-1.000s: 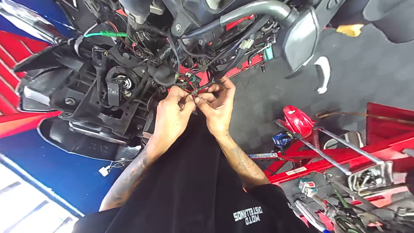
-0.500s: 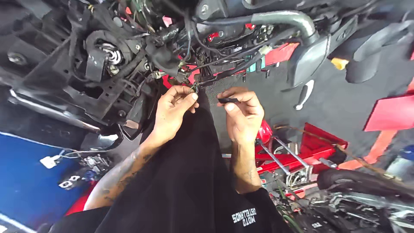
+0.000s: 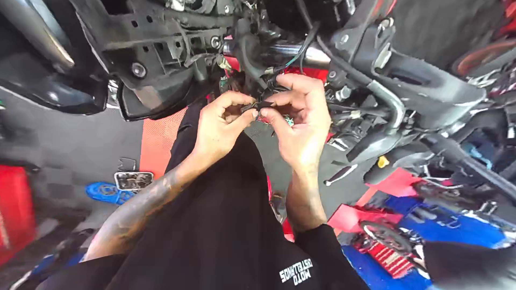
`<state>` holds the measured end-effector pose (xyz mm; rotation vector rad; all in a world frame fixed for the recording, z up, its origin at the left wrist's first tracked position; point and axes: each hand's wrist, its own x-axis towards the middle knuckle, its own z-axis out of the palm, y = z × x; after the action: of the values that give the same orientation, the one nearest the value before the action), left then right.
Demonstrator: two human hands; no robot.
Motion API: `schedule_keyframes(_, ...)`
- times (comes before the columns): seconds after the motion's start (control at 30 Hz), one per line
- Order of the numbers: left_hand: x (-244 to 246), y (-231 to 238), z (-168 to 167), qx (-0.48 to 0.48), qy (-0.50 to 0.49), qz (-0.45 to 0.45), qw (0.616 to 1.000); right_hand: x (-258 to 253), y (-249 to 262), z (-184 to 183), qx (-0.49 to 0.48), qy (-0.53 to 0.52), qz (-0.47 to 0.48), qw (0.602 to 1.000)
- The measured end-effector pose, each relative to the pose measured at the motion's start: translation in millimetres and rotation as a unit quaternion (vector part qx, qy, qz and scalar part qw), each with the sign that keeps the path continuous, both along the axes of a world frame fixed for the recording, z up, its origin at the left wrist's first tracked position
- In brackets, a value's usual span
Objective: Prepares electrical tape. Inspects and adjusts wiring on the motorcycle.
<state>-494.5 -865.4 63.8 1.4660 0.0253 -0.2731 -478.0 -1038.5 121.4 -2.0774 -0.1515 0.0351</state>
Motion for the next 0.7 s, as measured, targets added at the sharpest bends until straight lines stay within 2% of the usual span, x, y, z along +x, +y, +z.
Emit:
schedule_keyframes(0.1, -5.2, -7.0, -9.9, -0.046, -0.018, 0.045, 0.998, 2.4, 2.6, -1.5, -0.034, -0.024, 0.02, 0.999)
schedule_keyframes(0.27, -7.8, -8.4, -13.4, -0.073, -0.009, 0.06, 0.995, 2.4, 3.7, 8.5, -0.125, -0.007, 0.061, 0.99)
schedule_keyframes(0.5, -8.3, -9.9, -16.7, -0.103, -0.008, 0.076, 0.992, 21.6, 2.8, -6.5, -0.087, -0.04, 0.08, 0.992)
schedule_keyframes(0.7, -6.1, -8.2, -15.8, -0.114, 0.005, 0.066, 0.991, 25.6, 0.8, -6.0, -0.102, -0.026, 0.094, 0.99)
